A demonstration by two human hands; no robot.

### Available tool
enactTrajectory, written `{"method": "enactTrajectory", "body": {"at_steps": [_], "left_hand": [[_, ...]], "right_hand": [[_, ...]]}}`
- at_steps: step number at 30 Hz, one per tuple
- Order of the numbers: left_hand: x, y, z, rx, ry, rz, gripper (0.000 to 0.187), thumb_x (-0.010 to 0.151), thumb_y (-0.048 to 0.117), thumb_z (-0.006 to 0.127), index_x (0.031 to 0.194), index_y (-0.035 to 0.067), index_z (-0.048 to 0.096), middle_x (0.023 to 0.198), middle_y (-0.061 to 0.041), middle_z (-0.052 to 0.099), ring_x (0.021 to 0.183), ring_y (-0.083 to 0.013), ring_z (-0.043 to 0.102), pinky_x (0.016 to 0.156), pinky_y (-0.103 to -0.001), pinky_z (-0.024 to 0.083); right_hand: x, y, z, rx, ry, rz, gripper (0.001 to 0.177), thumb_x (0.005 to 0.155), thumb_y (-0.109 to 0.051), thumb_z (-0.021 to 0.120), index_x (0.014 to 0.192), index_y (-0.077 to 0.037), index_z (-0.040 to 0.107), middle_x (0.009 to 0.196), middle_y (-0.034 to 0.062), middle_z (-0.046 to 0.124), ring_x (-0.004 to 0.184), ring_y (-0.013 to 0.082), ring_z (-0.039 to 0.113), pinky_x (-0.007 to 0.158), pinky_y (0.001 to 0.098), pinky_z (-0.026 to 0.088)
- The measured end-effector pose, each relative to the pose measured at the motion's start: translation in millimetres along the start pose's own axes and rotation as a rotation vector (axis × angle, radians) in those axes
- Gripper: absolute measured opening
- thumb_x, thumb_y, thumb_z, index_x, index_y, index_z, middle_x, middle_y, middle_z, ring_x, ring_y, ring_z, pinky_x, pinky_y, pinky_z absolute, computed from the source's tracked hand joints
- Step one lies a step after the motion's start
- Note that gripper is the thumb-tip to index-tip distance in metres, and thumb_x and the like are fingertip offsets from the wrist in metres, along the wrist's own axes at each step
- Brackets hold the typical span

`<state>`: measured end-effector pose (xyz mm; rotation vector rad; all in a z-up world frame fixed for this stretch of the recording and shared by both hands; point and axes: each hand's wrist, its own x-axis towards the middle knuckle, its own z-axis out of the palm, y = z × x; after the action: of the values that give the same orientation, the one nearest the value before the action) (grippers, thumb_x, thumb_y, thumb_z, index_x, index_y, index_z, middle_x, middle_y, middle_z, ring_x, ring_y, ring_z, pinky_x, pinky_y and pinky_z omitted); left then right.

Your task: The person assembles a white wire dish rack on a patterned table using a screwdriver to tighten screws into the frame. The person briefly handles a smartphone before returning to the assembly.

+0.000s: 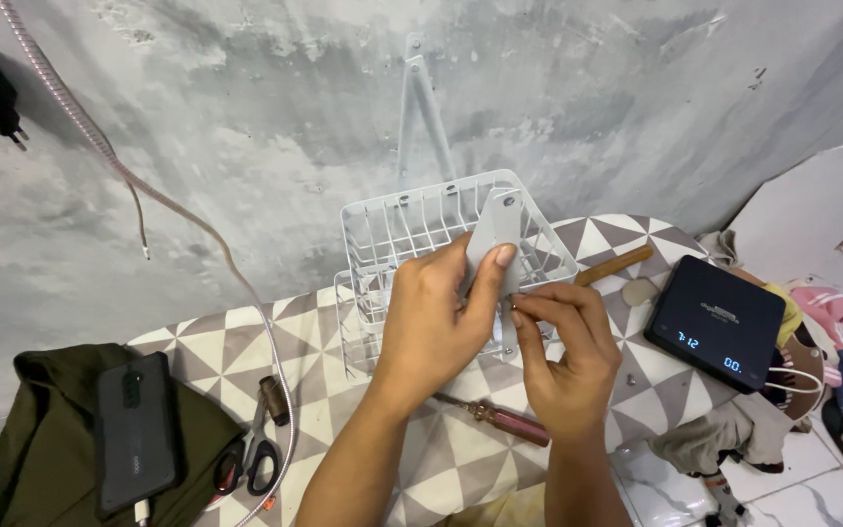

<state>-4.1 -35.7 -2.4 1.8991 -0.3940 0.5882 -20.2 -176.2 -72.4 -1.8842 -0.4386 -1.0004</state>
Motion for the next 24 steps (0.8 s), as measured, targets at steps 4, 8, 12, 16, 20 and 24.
{"method": "enactTrajectory", "body": {"at_steps": [4, 8, 12, 16, 20, 24], "left_hand": [[0.4, -0.9, -0.1, 0.016, 0.010, 0.025, 0.023, 0.101, 0.021, 0.064, 0.100, -0.002, 0.070, 0.060, -0.013, 0.062, 0.045, -0.0207, 0.059, 0.046, -0.034, 0.043], [0.9, 0.6, -0.9, 0.005, 0.007, 0.027, 0.022, 0.102, 0.020, 0.063, 0.097, -0.001, 0.070, 0.058, -0.011, 0.061, 0.045, -0.0199, 0.059, 0.046, -0.034, 0.043], [1.9, 1.4, -2.2, 0.012, -0.007, -0.014, 0.022, 0.101, 0.019, 0.062, 0.098, -0.001, 0.070, 0.057, -0.012, 0.059, 0.043, -0.0207, 0.058, 0.046, -0.035, 0.042], [1.2, 0.8, -3.4, 0.004, -0.005, 0.010, 0.023, 0.101, 0.019, 0.062, 0.104, -0.002, 0.070, 0.063, -0.014, 0.064, 0.047, -0.0234, 0.062, 0.048, -0.035, 0.045], [0.8, -1.0, -4.2, 0.006, -0.014, 0.024, 0.024, 0.101, 0.019, 0.061, 0.108, -0.002, 0.070, 0.069, -0.016, 0.067, 0.051, -0.0267, 0.066, 0.051, -0.036, 0.047], [-0.3, -1.8, -5.3, -0.006, -0.016, 0.021, 0.025, 0.102, 0.019, 0.061, 0.109, -0.003, 0.069, 0.070, -0.017, 0.067, 0.053, -0.0271, 0.068, 0.052, -0.036, 0.048]], "right_hand": [[6.2, 2.0, -3.8, 0.202, -0.090, 0.149, 0.019, 0.087, 0.011, 0.075, 0.102, 0.001, 0.069, 0.105, 0.0075, 0.065, 0.091, 0.0145, 0.069, 0.079, 0.0251, 0.057], [8.2, 7.3, -3.6, 0.324, -0.118, 0.253, 0.017, 0.088, 0.012, 0.073, 0.102, 0.002, 0.069, 0.106, 0.0074, 0.062, 0.089, 0.0110, 0.065, 0.077, 0.0235, 0.055], [6.9, 10.0, -3.5, 0.236, -0.133, 0.196, 0.016, 0.088, 0.011, 0.074, 0.101, 0.002, 0.070, 0.105, 0.0075, 0.062, 0.084, 0.0109, 0.062, 0.074, 0.0228, 0.051], [7.4, 11.0, -3.7, 0.251, -0.144, 0.170, 0.017, 0.089, 0.011, 0.073, 0.102, 0.001, 0.069, 0.107, 0.0065, 0.061, 0.084, 0.0091, 0.062, 0.073, 0.0226, 0.052], [7.0, 10.9, -2.1, 0.289, -0.128, 0.249, 0.024, 0.089, 0.011, 0.074, 0.108, -0.001, 0.065, 0.108, 0.0053, 0.058, 0.076, 0.0071, 0.057, 0.065, 0.0222, 0.047], [8.0, 14.4, 0.2, 0.249, -0.136, 0.178, 0.033, 0.086, 0.013, 0.073, 0.116, 0.000, 0.066, 0.119, 0.0080, 0.049, 0.084, 0.0086, 0.057, 0.066, 0.0223, 0.047]]}}
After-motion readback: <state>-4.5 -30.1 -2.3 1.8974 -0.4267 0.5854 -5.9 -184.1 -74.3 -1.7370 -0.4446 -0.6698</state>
